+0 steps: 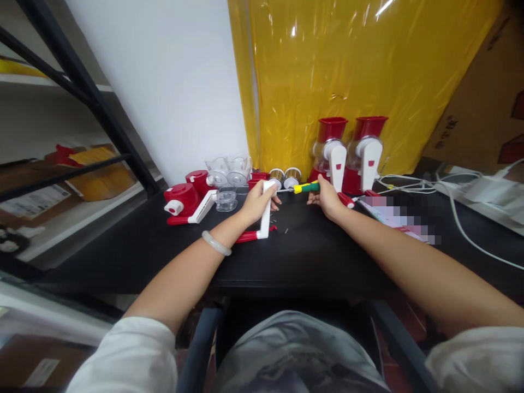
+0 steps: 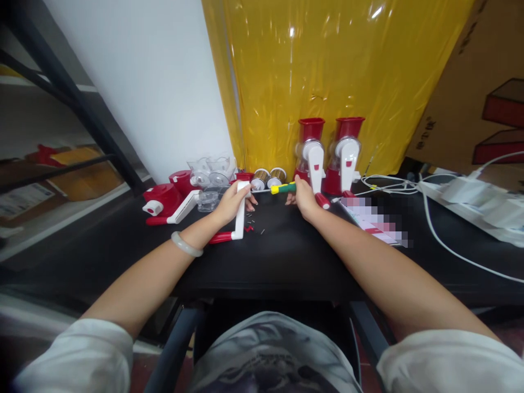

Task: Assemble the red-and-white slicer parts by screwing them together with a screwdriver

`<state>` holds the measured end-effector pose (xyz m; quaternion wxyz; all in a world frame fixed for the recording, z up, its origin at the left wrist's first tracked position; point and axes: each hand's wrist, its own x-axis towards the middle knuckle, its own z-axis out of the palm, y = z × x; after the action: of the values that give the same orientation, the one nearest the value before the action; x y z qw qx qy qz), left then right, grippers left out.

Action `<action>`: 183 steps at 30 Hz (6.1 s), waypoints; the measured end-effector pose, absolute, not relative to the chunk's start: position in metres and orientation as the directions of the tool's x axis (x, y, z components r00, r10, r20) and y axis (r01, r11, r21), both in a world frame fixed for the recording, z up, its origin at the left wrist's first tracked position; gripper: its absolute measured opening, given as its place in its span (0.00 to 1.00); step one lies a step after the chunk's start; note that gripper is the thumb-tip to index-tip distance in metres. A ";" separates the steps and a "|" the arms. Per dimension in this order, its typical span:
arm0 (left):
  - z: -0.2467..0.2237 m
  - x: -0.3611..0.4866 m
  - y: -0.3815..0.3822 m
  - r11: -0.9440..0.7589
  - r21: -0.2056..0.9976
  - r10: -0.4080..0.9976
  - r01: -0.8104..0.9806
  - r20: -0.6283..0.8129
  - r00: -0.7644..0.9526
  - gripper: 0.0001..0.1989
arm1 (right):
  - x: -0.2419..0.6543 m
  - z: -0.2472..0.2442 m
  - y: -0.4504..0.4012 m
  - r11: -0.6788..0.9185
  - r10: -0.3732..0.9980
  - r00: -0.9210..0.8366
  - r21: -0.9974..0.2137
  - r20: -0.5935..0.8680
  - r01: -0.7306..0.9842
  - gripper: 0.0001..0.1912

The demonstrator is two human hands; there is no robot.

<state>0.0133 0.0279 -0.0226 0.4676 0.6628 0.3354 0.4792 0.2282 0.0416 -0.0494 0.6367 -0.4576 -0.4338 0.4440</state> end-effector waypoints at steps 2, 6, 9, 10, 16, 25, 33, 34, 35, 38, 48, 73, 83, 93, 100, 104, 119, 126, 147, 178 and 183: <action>-0.022 0.014 0.028 -0.321 0.947 0.900 -0.001 0.305 0.312 0.15 | 0.228 -0.048 0.042 0.142 0.973 0.214 -0.957 0.087 -0.254 0.14; -0.022 0.014 0.028 -0.298 0.954 0.910 0.000 0.284 0.303 0.14 | 0.229 -0.046 0.042 0.166 0.975 0.200 -0.924 0.100 -0.345 0.07; -0.022 0.015 0.028 -0.292 0.956 0.919 -0.001 0.281 0.277 0.14 | 0.229 -0.047 0.043 0.177 0.975 0.192 -0.919 0.114 -0.352 0.06; -0.022 0.015 0.027 -0.294 0.956 0.921 -0.001 0.283 0.269 0.14 | 0.229 -0.048 0.043 0.177 0.974 0.194 -0.921 0.115 -0.347 0.06; -0.020 0.016 0.025 -0.302 0.953 0.922 -0.001 0.292 0.254 0.13 | 0.229 -0.050 0.043 0.226 0.960 0.218 -0.947 0.176 -0.229 0.17; -0.018 0.015 0.023 -0.337 0.941 0.903 -0.027 0.331 0.273 0.14 | 0.228 -0.052 0.043 0.235 0.952 0.230 -0.964 0.202 -0.126 0.14; -0.020 0.014 0.028 -0.312 0.950 0.900 -0.026 0.304 0.311 0.16 | 0.229 -0.050 0.043 0.227 0.959 0.219 -0.948 0.178 -0.224 0.05; -0.021 0.014 0.028 -0.307 0.951 0.902 -0.026 0.299 0.313 0.16 | 0.229 -0.050 0.043 0.234 0.958 0.222 -0.946 0.184 -0.225 0.04; -0.021 0.014 0.028 -0.300 0.954 0.904 -0.026 0.293 0.312 0.16 | 0.229 -0.050 0.043 0.242 0.955 0.225 -0.944 0.191 -0.225 0.04; -0.022 0.014 0.028 -0.282 0.959 0.912 -0.023 0.275 0.305 0.15 | 0.229 -0.050 0.042 0.249 0.954 0.227 -0.942 0.198 -0.226 0.04; -0.022 0.014 0.029 -0.265 0.964 0.921 -0.020 0.259 0.291 0.15 | 0.228 -0.050 0.042 0.284 0.935 0.262 -0.946 0.238 -0.154 0.06; -0.020 0.015 0.028 -0.301 0.953 0.919 -0.045 0.302 0.254 0.14 | 0.225 -0.049 0.041 0.201 0.948 0.272 -0.974 0.166 -0.107 0.22; -0.023 0.014 0.032 -0.273 0.961 0.921 -0.042 0.274 0.277 0.16 | 0.226 -0.051 0.042 0.216 0.966 0.206 -0.928 0.157 -0.304 0.08; -0.023 0.015 0.030 -0.290 0.957 0.915 -0.030 0.286 0.285 0.16 | 0.227 -0.048 0.041 0.242 0.953 0.242 -0.937 0.182 -0.251 0.12; -0.020 0.014 0.026 -0.296 0.955 0.915 -0.020 0.290 0.280 0.12 | 0.227 -0.049 0.037 0.272 0.933 0.255 -0.962 0.254 -0.035 0.22; -0.020 0.014 0.025 -0.302 0.953 0.912 -0.020 0.295 0.284 0.13 | 0.228 -0.048 0.037 0.280 0.916 0.284 -0.959 0.283 0.049 0.22; -0.021 0.014 0.028 -0.302 0.953 0.912 -0.010 0.292 0.288 0.14 | 0.227 -0.044 0.038 0.246 0.948 0.257 -0.946 0.189 -0.211 0.05; -0.022 0.014 0.028 -0.311 0.950 0.906 -0.010 0.299 0.300 0.15 | 0.226 -0.044 0.037 0.245 0.947 0.263 -0.945 0.185 -0.218 0.05; -0.020 0.014 0.025 -0.301 0.953 0.912 -0.018 0.293 0.286 0.14 | 0.230 -0.050 0.041 0.312 0.914 0.287 -0.949 0.286 -0.048 0.20; -0.020 0.015 0.025 -0.317 0.948 0.910 -0.003 0.305 0.280 0.13 | 0.226 -0.044 0.036 0.166 0.970 0.209 -0.963 0.121 -0.210 0.05; -0.021 0.014 0.026 -0.329 0.944 0.905 -0.001 0.315 0.286 0.13 | 0.227 -0.044 0.038 0.163 0.972 0.201 -0.960 0.117 -0.229 0.04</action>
<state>0.0140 0.0256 -0.0206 0.4647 0.6537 0.3458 0.4870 0.2270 0.0375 -0.0442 0.6365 -0.4422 -0.4201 0.4721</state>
